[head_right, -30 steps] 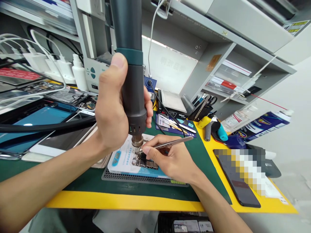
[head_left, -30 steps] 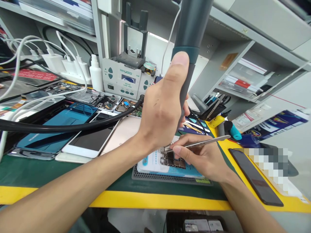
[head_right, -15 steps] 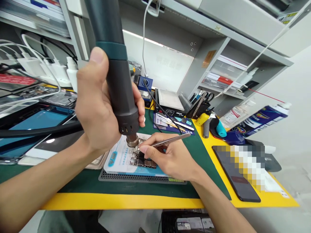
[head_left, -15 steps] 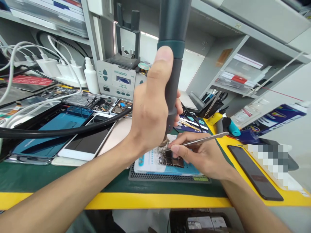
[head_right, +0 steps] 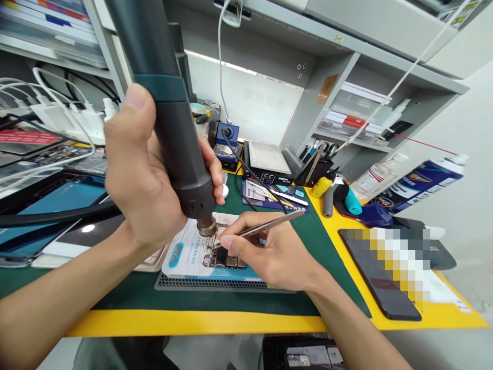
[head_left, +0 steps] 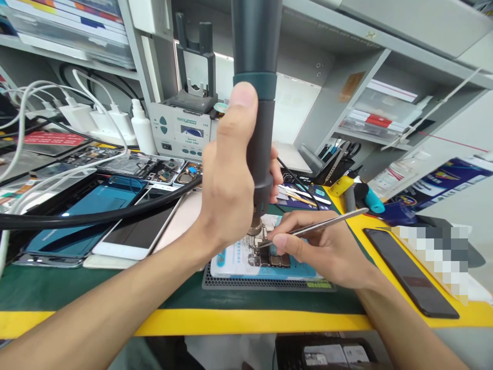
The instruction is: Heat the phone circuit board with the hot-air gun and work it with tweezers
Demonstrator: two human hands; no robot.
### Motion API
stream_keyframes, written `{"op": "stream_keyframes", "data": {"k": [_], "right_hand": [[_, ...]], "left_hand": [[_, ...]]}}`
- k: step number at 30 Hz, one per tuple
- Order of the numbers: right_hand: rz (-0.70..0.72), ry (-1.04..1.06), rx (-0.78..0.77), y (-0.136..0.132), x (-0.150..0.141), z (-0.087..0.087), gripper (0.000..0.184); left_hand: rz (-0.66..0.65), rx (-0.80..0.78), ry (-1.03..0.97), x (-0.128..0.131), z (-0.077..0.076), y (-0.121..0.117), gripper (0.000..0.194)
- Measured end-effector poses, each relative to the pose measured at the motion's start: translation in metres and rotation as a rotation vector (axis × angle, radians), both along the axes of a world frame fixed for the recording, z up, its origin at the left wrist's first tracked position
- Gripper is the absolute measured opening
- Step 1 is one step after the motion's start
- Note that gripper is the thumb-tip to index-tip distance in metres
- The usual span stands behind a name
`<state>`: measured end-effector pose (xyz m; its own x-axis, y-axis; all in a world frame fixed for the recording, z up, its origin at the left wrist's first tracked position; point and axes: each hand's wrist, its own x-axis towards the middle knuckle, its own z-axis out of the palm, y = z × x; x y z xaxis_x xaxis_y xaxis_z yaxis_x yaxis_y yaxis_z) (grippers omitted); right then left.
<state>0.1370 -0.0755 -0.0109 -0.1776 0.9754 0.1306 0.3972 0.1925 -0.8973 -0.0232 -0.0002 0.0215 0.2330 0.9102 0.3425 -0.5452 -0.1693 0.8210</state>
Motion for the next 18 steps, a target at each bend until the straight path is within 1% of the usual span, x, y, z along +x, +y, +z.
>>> {"op": "stream_keyframes", "data": {"k": [4,8,12,15,18], "right_hand": [[0.018,-0.044,-0.038,-0.0021,-0.0008,0.0039,0.028],[0.023,-0.087,-0.051,-0.0037,-0.0011,0.0001,0.030],[0.011,-0.114,-0.048,-0.0041,-0.0024,-0.0023,0.031],[0.026,-0.118,-0.031,-0.0036,-0.0036,-0.0020,0.029],[0.034,-0.120,0.019,-0.0026,-0.0038,-0.0012,0.027]], "left_hand": [[-0.003,-0.001,0.004,-0.0007,0.0000,-0.0016,0.062],[-0.025,0.010,-0.001,-0.0015,-0.0001,-0.0048,0.062],[0.005,0.017,0.016,-0.0001,0.0006,-0.0062,0.062],[0.008,0.049,0.005,0.0002,0.0008,-0.0059,0.061],[0.004,0.072,0.005,-0.0011,0.0007,-0.0054,0.061]]}}
